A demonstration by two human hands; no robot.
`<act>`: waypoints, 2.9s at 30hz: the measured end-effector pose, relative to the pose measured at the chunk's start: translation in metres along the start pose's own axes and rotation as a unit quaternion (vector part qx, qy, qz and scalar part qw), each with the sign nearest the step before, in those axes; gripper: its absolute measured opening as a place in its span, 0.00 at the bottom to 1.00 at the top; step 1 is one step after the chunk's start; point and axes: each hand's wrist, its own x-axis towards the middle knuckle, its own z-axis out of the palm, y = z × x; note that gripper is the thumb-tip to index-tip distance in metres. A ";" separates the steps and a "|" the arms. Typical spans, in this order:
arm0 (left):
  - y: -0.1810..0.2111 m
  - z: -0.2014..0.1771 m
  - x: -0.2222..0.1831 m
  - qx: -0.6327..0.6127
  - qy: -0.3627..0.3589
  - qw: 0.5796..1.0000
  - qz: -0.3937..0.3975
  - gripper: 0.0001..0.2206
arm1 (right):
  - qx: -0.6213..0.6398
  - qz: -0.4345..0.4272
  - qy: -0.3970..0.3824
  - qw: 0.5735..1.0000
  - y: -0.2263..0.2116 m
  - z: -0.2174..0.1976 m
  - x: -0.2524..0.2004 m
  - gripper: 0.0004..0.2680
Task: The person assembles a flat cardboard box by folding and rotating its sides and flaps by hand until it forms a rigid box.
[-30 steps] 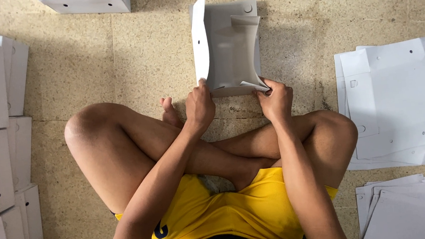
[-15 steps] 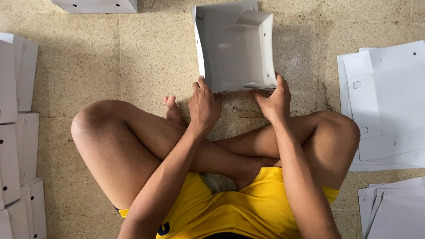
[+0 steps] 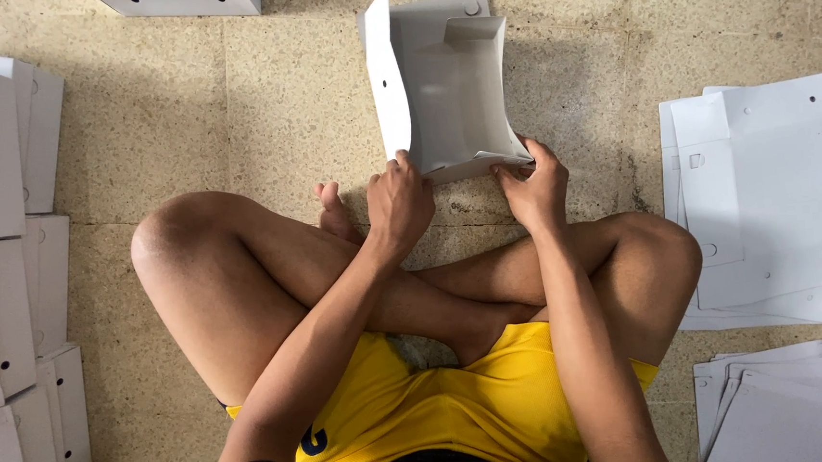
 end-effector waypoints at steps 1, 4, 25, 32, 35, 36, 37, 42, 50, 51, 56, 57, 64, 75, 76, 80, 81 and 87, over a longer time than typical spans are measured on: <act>0.005 -0.011 -0.004 0.000 0.000 1.000 0.000 0.26 | 0.000 0.000 0.000 1.000 0.003 -0.002 0.000 0.19; 0.020 -0.044 -0.013 -0.004 0.048 0.999 -0.021 0.42 | 0.008 0.012 -0.004 1.000 0.005 -0.004 0.001 0.19; 0.010 0.019 0.026 -0.140 -0.187 0.966 0.111 0.35 | 0.045 0.101 -0.089 0.990 -0.024 -0.015 0.000 0.17; 0.036 -0.027 0.015 -0.206 -0.147 0.944 0.209 0.16 | 0.056 0.129 -0.097 0.985 -0.034 -0.018 0.000 0.20; 0.041 -0.035 0.017 -0.254 -0.125 0.930 0.236 0.16 | 0.066 0.140 -0.087 0.984 -0.032 -0.014 0.005 0.21; 0.042 -0.038 0.017 -0.274 -0.121 0.922 0.245 0.15 | 0.072 0.156 -0.089 0.981 -0.033 -0.013 0.006 0.21; 0.043 -0.048 0.014 -0.273 -0.115 0.923 0.247 0.15 | 0.073 0.150 -0.087 0.982 -0.030 -0.012 0.007 0.21; 0.054 -0.103 -0.006 -0.403 -0.197 0.876 0.179 0.22 | 0.131 0.159 -0.051 0.977 -0.011 -0.001 0.004 0.27; 0.043 -0.102 -0.011 -0.433 -0.231 0.862 0.127 0.20 | 0.088 0.193 -0.054 0.976 0.042 0.019 0.010 0.23; 0.044 -0.106 -0.015 -0.447 -0.228 0.856 0.126 0.19 | 0.075 0.177 -0.044 0.980 0.047 0.020 0.011 0.19; 0.047 -0.074 -0.011 -0.467 -0.189 0.852 0.142 0.19 | 0.078 0.173 -0.061 0.980 0.029 0.010 0.007 0.17; 0.048 -0.066 -0.009 -0.477 -0.178 0.848 0.146 0.19 | 0.104 0.171 -0.067 0.977 0.021 0.007 0.005 0.18; 0.043 -0.039 0.010 -0.487 -0.177 0.843 0.144 0.19 | 0.300 0.190 -0.071 0.932 0.009 0.006 0.004 0.22; 0.045 -0.038 0.012 -0.526 -0.154 0.832 0.085 0.16 | 0.377 0.198 -0.080 0.901 0.007 0.004 0.005 0.23; 0.045 -0.037 0.011 -0.527 -0.154 0.831 0.084 0.16 | 0.376 0.198 -0.081 0.902 0.009 0.005 0.005 0.23; 0.042 -0.026 0.014 -0.546 -0.142 0.822 0.079 0.16 | 0.399 0.214 -0.065 0.889 0.024 0.012 0.008 0.21; 0.040 -0.021 0.015 -0.550 -0.135 0.821 0.074 0.16 | 0.402 0.216 -0.061 0.888 0.030 0.014 0.010 0.20; 0.046 -0.038 0.014 -0.518 -0.112 0.840 0.112 0.14 | 0.413 0.217 -0.047 0.883 0.053 0.022 0.012 0.16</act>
